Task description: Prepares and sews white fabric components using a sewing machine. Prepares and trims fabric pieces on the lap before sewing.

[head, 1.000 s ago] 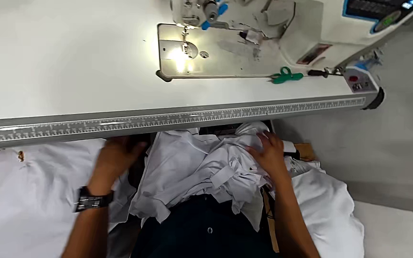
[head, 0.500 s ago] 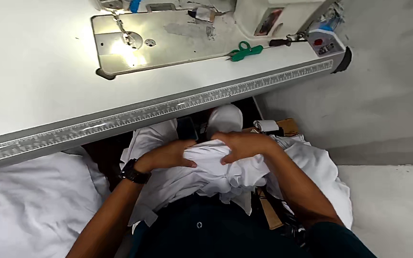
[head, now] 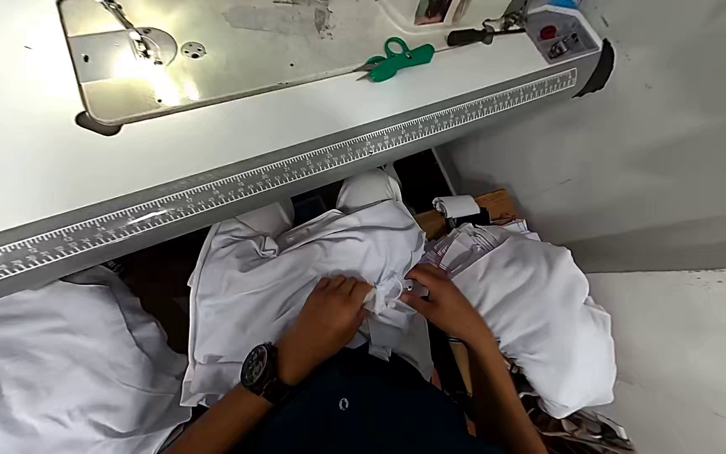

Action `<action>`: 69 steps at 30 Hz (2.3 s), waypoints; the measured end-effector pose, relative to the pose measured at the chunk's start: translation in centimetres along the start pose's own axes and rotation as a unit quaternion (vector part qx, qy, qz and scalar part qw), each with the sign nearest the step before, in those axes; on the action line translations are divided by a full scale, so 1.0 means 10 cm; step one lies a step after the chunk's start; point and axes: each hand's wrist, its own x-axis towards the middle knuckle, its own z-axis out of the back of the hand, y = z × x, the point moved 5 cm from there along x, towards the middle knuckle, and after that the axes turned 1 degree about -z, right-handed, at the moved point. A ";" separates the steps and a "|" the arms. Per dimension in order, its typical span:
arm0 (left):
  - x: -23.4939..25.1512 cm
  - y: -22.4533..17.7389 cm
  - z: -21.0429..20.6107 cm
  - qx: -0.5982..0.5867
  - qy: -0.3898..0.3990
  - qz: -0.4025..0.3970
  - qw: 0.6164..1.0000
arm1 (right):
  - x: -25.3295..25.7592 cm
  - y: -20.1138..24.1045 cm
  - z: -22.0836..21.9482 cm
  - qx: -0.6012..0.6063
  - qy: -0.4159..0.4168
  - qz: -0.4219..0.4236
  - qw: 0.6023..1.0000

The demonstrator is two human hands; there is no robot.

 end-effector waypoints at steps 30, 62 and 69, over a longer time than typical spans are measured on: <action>-0.03 -0.28 -0.19 -0.094 -0.140 -0.069 0.983 | -0.27 -0.13 -0.17 -0.113 -0.218 0.285 0.927; 0.08 -0.24 -0.08 -0.069 -0.157 0.043 0.984 | -0.53 -0.32 -0.47 -0.054 -0.275 0.050 0.959; 0.01 -0.30 0.12 -0.091 -0.204 -0.027 0.974 | -0.60 0.13 -0.30 -0.006 -0.337 0.108 0.935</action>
